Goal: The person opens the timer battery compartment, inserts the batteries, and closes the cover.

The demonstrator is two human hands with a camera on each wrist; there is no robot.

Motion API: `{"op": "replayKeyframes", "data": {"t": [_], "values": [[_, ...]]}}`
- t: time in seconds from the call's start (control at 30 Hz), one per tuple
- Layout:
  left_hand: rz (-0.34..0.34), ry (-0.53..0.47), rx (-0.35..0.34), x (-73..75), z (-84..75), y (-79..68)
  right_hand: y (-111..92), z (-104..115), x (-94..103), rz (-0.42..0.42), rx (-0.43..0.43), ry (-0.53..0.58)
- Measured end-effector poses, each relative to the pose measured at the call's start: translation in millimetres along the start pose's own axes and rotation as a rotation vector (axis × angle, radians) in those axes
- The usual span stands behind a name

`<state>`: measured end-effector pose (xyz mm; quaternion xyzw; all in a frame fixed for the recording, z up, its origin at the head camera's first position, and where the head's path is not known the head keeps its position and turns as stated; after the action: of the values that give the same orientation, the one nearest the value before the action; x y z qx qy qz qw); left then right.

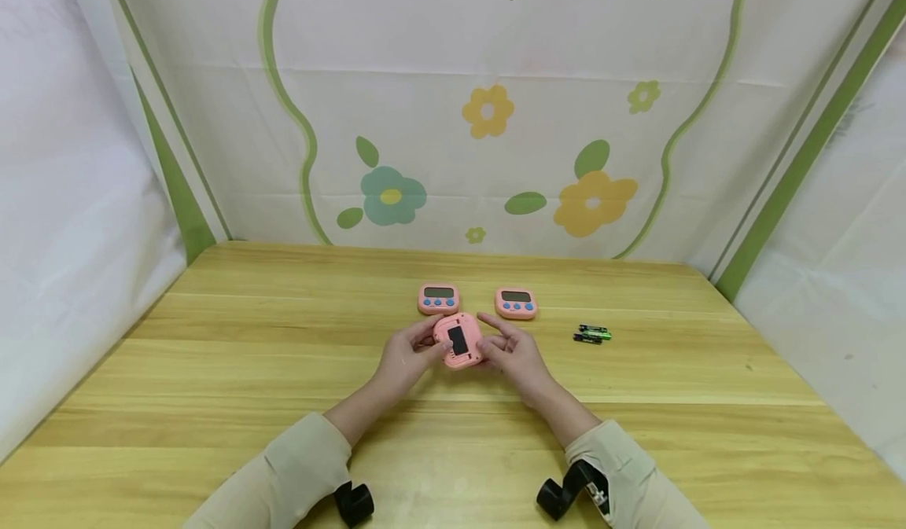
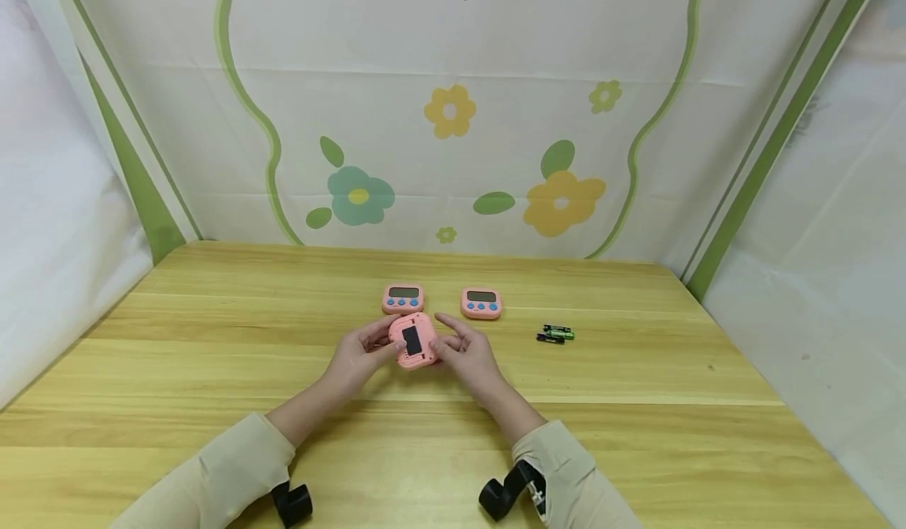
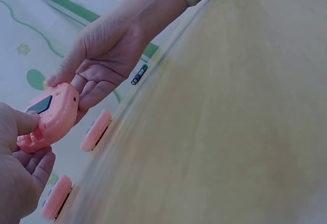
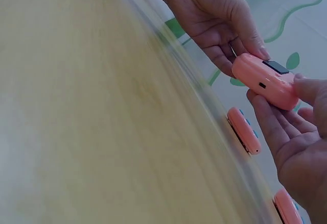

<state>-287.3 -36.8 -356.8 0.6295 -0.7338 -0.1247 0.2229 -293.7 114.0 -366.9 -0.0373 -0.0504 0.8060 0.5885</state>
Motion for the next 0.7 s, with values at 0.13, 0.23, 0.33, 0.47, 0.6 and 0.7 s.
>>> {"op": "replayKeyframes", "data": {"t": [0.13,0.23,0.33,0.47,0.6,0.7], "values": [[0.002,-0.012,-0.011,0.3,-10.2,-0.3,-0.7,0.7,-4.6,0.067,0.018,0.007],[0.010,-0.014,-0.001,0.0,-17.3,-1.5,-1.4,-1.3,-8.5,0.113,-0.005,-0.012],[0.029,-0.022,0.017,-1.4,-14.3,-2.0,-1.9,-5.3,-12.6,0.162,-0.053,-0.028],[0.067,-0.054,0.038,-5.0,0.6,-1.6,-1.8,-10.0,-14.5,0.197,-0.105,-0.012],[0.135,-0.086,0.058,-10.6,9.2,-2.9,-1.5,-12.4,-13.3,0.192,-0.133,0.019],[0.185,-0.132,0.101,-14.9,11.9,-5.3,-0.5,-14.9,-12.0,0.186,-0.157,0.039]]}}
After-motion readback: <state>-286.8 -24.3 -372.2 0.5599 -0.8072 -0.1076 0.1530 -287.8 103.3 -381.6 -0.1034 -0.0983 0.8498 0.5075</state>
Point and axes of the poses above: each hand's wrist, its own y-axis towards the middle knuckle, its own x-axis out of the back of the hand, z = x × y, the point moved 8 cm from there along y, towards the middle knuckle, and after that the axes turned 14 degrees about -x, right-handed, at the moved point
